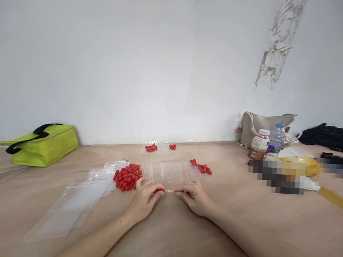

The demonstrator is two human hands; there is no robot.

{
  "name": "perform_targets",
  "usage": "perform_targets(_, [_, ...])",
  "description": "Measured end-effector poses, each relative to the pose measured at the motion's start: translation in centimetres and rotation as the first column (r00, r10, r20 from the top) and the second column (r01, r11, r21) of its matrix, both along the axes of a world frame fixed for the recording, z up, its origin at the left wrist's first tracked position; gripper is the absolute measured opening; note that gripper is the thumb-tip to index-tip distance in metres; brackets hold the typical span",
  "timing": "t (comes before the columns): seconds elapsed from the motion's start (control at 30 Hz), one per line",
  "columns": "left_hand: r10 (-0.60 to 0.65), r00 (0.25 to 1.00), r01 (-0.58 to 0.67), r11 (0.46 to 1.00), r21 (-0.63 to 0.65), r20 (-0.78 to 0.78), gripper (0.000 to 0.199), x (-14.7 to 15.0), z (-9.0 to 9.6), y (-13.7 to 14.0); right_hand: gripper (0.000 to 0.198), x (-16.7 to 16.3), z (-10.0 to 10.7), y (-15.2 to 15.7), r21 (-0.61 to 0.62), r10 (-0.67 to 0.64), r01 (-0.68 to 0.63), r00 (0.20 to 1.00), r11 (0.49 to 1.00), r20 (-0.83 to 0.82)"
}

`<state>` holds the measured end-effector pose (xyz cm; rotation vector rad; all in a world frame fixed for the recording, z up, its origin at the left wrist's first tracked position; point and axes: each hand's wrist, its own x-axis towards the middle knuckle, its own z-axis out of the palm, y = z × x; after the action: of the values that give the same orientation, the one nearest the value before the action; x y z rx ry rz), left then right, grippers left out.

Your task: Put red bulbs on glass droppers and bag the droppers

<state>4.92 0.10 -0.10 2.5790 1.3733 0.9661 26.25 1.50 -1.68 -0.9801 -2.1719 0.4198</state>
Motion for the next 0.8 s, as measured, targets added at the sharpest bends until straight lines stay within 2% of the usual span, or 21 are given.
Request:
perform_targets(0.43, [-0.078, 0.991, 0.085, 0.995, 0.060, -0.104, 0.017, 0.1, -0.1, -0.4, 0.022, -0.5, 0.4, -0.6, 0.213, -0.063, 0.018, 0.977, 0.977, 0.205])
perform_targets(0.8, [-0.148, 0.979, 0.156, 0.987, 0.047, -0.138, 0.012, 0.4, 0.0, -0.6, 0.021, -1.0, 0.0, -0.8, 0.230, -0.039, -0.018, 0.970, 0.973, 0.241])
